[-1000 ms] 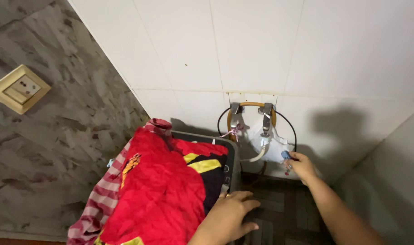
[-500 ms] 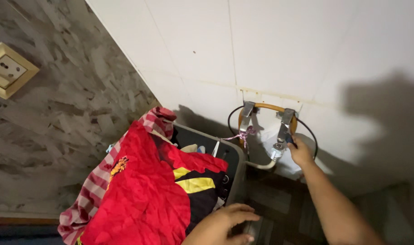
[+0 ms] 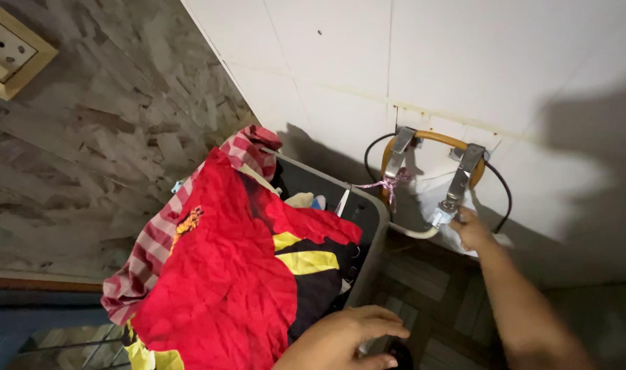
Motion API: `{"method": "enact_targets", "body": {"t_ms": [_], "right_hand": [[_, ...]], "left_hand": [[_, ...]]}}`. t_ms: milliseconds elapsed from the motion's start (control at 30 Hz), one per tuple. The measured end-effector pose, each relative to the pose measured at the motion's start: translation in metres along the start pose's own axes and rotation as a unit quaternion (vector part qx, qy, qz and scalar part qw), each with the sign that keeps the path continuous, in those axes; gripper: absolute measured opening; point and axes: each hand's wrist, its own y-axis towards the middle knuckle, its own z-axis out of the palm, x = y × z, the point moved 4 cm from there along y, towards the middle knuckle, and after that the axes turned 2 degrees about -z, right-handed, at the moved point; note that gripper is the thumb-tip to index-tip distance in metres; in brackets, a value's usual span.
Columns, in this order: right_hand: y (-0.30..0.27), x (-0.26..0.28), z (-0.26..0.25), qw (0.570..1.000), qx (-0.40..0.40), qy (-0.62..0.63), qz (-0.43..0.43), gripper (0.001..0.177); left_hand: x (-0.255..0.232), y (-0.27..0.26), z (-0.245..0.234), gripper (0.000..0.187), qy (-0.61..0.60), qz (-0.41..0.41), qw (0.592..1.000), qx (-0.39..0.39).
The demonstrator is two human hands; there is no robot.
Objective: The person unclips and removes clothes from an outdoor clothesline by hand, placing the garments onto a washing machine and attaching the clothespins to water pipes.
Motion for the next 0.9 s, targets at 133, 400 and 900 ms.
{"method": "enact_targets", "body": {"t_ms": [133,400,900], "right_hand": [[-0.040,-0.011,-0.017,0.990,-0.074,-0.120,0.024,0.069],[-0.173,-0.065,-0.018,0.980,-0.191,0.050,-0.016,0.046],[-0.561,-0.024,0.035,0.945,-0.287,0.155,-0.004,0.038]], "left_hand": [[-0.014,-0.009,0.002,0.039,0.034,0.134,0.990,-0.014],[-0.018,-0.043,0.016,0.040,0.151,0.214,0.964,0.044],[-0.041,-0.132,0.104,0.044,0.140,0.359,0.879,0.281]]}}
